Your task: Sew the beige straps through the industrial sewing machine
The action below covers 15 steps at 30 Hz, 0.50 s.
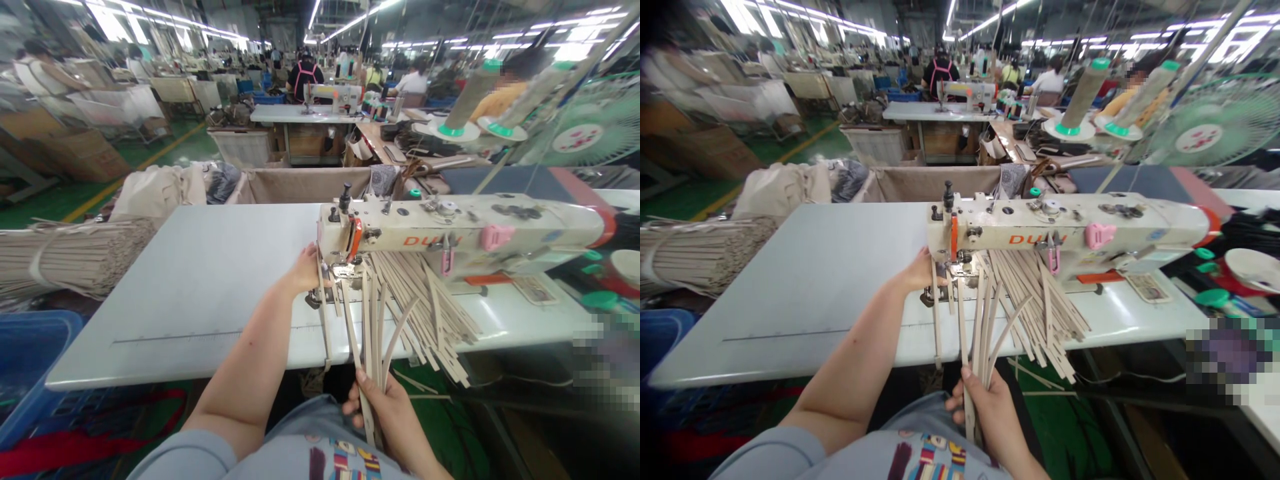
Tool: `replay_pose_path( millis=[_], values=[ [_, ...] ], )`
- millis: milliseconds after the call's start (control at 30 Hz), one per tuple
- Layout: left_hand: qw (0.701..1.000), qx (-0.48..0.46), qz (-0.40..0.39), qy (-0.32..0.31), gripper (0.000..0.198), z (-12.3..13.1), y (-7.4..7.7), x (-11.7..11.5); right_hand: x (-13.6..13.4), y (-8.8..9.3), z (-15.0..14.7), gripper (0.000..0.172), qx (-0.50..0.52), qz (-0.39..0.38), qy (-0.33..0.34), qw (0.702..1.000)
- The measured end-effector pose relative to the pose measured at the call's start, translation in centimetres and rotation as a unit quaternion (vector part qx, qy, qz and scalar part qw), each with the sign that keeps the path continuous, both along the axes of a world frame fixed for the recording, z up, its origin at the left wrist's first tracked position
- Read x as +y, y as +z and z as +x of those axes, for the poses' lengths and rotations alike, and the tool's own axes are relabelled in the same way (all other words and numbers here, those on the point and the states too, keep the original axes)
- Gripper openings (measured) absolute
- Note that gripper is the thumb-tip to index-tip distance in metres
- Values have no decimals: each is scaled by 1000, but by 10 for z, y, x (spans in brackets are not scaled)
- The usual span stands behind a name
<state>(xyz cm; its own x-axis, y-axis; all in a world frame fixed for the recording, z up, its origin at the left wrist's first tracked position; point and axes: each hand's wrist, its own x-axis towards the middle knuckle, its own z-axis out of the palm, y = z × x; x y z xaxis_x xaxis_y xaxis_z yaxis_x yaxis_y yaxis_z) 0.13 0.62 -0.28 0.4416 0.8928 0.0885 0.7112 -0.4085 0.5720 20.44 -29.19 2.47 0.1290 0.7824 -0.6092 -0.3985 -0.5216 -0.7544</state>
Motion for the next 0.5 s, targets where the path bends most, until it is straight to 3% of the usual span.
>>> replay_pose_path(
  millis=[500],
  values=[
    [998, -52, -11, 16, 75, 3, 7, -5, 5, -1, 5, 69, 26, 16, 16, 999]
  ],
)
